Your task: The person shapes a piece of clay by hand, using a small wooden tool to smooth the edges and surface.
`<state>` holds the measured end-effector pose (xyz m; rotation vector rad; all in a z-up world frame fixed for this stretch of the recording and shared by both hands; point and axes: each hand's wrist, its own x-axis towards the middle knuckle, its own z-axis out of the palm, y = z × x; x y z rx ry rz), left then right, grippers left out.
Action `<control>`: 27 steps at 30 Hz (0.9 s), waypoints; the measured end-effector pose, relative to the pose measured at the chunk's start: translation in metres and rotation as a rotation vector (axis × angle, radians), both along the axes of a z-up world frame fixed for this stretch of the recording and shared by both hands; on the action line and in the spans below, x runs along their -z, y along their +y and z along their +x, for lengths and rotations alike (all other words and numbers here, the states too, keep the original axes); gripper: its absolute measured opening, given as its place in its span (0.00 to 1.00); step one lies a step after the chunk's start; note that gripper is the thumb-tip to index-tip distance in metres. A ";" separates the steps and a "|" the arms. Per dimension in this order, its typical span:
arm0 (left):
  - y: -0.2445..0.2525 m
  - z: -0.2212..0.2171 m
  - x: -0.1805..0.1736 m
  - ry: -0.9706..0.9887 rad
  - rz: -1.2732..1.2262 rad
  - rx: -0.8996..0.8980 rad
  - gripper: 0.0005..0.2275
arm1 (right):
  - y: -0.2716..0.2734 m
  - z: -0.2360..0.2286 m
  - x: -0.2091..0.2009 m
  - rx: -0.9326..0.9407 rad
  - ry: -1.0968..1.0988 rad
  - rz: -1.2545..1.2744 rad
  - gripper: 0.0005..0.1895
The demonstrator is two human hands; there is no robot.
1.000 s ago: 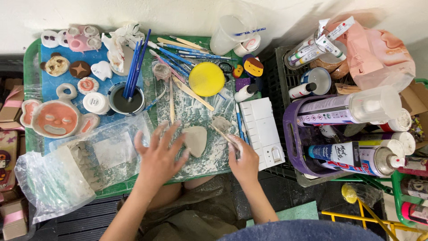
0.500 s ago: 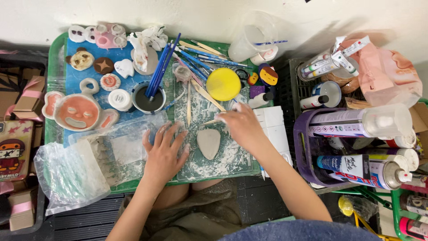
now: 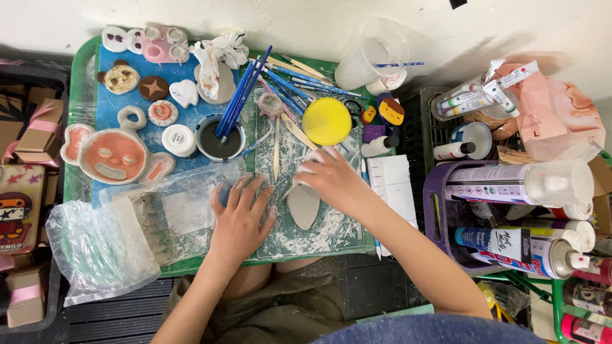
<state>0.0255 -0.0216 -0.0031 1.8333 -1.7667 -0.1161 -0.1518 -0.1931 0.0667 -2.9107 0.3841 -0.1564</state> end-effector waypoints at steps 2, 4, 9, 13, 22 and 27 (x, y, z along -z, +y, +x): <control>-0.001 0.000 0.000 -0.002 0.000 0.001 0.17 | 0.001 -0.001 0.003 -0.006 0.029 0.007 0.12; 0.000 0.001 -0.001 -0.003 0.002 0.007 0.17 | 0.001 -0.004 0.007 -0.009 0.059 0.016 0.11; -0.001 0.001 -0.002 0.042 0.014 0.021 0.21 | -0.013 -0.038 0.017 0.456 0.140 0.014 0.20; -0.004 0.001 -0.004 0.027 0.015 0.025 0.21 | -0.004 -0.050 0.041 0.445 0.089 0.042 0.23; 0.000 0.000 -0.004 0.014 0.016 0.032 0.22 | 0.048 -0.030 0.050 0.557 -0.125 -0.024 0.21; -0.002 0.001 -0.004 0.030 0.017 0.030 0.22 | 0.053 -0.029 0.046 0.498 -0.188 0.062 0.19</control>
